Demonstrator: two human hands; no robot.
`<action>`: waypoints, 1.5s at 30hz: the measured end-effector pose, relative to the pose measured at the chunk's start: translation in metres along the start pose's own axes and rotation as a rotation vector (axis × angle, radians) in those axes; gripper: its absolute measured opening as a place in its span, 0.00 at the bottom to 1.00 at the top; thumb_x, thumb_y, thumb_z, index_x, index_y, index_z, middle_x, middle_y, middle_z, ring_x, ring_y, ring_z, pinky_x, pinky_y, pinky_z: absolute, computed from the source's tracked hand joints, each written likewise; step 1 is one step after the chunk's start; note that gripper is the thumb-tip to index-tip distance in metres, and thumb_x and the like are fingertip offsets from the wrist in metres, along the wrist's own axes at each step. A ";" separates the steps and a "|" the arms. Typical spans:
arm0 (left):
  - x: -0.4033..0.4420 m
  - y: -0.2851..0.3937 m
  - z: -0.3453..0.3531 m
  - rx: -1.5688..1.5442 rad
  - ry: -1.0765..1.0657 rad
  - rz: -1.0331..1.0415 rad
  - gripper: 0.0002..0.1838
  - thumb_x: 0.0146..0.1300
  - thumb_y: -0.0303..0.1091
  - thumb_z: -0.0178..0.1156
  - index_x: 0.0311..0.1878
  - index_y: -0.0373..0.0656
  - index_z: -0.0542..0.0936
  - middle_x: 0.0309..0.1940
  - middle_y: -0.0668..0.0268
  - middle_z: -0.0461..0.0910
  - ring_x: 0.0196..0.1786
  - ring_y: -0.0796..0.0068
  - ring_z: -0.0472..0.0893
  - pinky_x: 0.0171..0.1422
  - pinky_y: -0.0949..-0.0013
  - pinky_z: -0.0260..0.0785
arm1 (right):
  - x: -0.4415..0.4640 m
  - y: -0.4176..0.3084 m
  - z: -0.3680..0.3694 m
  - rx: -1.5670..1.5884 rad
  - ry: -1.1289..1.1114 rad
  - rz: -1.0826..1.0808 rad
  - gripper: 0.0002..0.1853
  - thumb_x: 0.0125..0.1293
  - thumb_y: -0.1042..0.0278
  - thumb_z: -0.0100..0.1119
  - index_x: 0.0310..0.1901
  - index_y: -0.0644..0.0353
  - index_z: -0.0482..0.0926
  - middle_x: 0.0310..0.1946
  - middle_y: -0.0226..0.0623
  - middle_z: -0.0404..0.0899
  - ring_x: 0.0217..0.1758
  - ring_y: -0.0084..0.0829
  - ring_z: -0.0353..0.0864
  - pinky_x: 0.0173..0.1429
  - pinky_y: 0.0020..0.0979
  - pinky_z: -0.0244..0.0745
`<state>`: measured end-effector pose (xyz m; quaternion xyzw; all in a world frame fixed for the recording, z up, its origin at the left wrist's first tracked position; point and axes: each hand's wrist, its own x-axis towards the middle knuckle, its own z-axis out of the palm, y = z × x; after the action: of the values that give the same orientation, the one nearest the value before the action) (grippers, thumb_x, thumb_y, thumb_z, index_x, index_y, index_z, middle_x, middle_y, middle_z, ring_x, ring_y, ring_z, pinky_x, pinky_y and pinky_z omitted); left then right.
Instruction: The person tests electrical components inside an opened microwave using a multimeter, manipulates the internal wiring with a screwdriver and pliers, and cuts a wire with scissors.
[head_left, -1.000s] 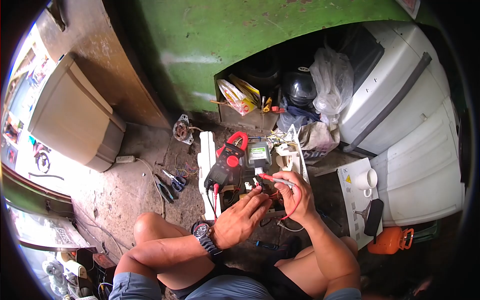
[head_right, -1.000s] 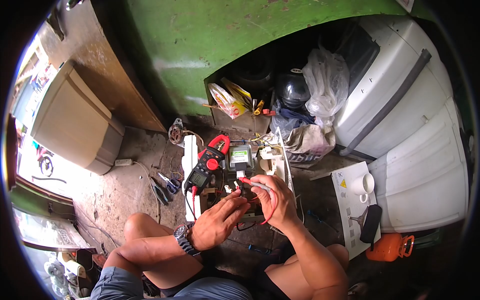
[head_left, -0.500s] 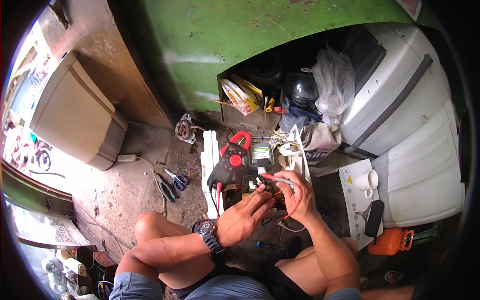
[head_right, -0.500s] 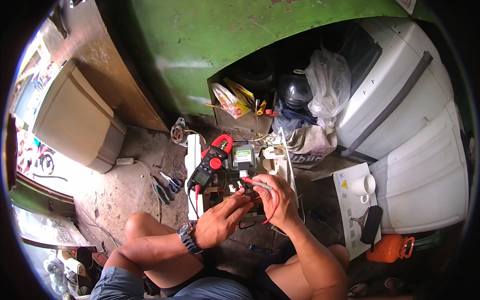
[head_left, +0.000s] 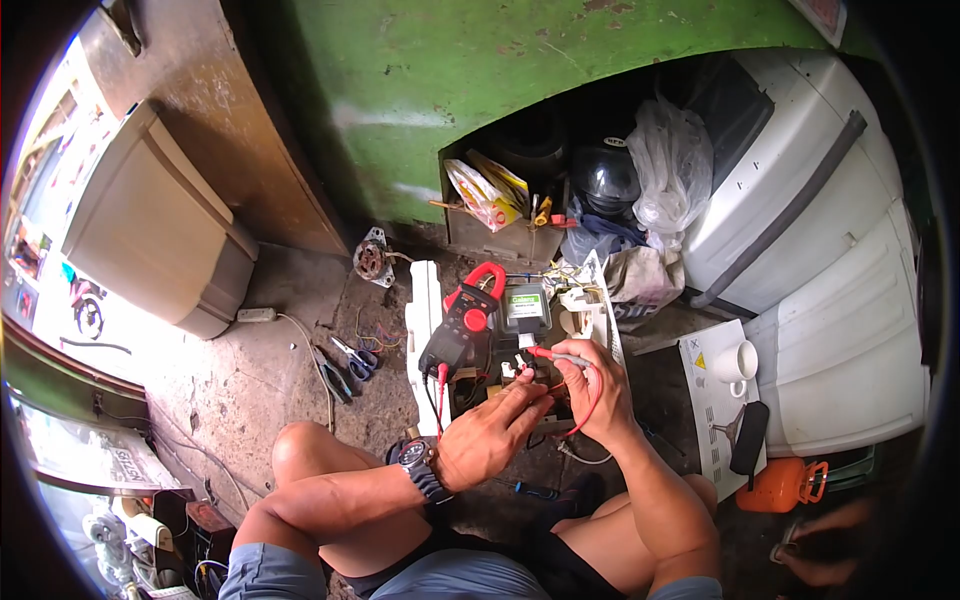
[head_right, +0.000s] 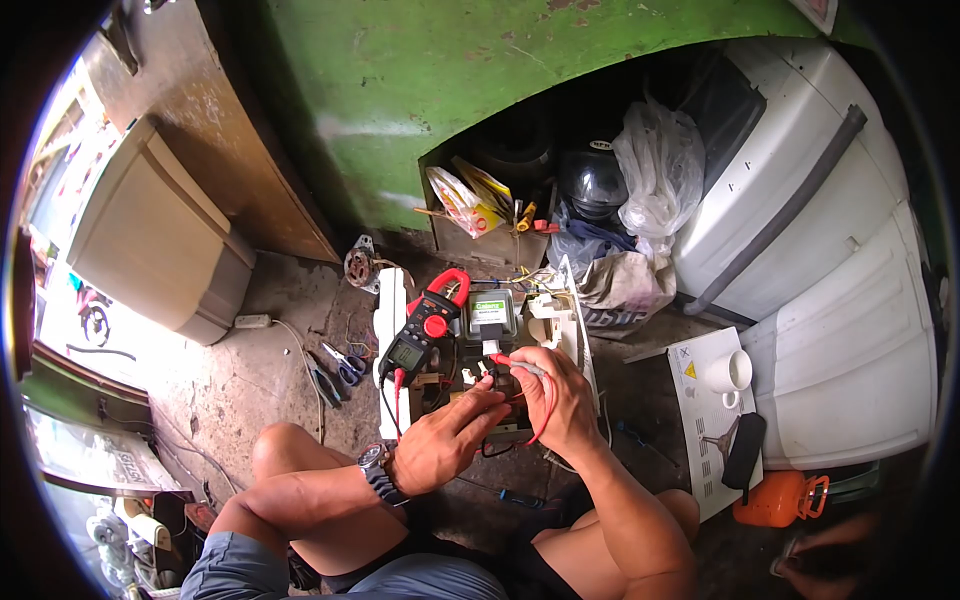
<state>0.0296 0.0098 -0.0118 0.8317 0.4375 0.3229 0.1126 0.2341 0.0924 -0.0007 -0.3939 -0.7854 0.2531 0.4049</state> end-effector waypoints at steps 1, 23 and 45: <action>0.000 0.000 0.000 0.001 0.002 0.001 0.33 0.56 0.15 0.65 0.69 0.38 0.84 0.68 0.56 0.81 0.76 0.52 0.82 0.70 0.58 0.85 | 0.000 0.000 0.000 0.000 0.000 0.000 0.08 0.81 0.70 0.65 0.54 0.64 0.83 0.46 0.47 0.88 0.48 0.52 0.89 0.52 0.46 0.83; 0.001 0.000 0.001 -0.007 0.010 -0.013 0.29 0.61 0.16 0.67 0.68 0.39 0.84 0.67 0.57 0.82 0.74 0.53 0.83 0.68 0.59 0.86 | -0.001 -0.001 -0.001 -0.034 -0.019 -0.003 0.07 0.81 0.70 0.64 0.54 0.62 0.81 0.45 0.47 0.87 0.49 0.54 0.88 0.54 0.48 0.82; -0.001 -0.001 0.000 -0.019 -0.003 0.001 0.25 0.70 0.24 0.65 0.71 0.37 0.82 0.68 0.55 0.79 0.75 0.51 0.82 0.65 0.58 0.87 | 0.000 -0.001 -0.001 -0.030 -0.009 -0.025 0.07 0.82 0.70 0.63 0.53 0.63 0.81 0.45 0.48 0.87 0.48 0.55 0.88 0.53 0.48 0.82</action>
<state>0.0287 0.0100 -0.0127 0.8313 0.4337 0.3259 0.1208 0.2342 0.0913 0.0006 -0.3888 -0.7958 0.2381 0.3985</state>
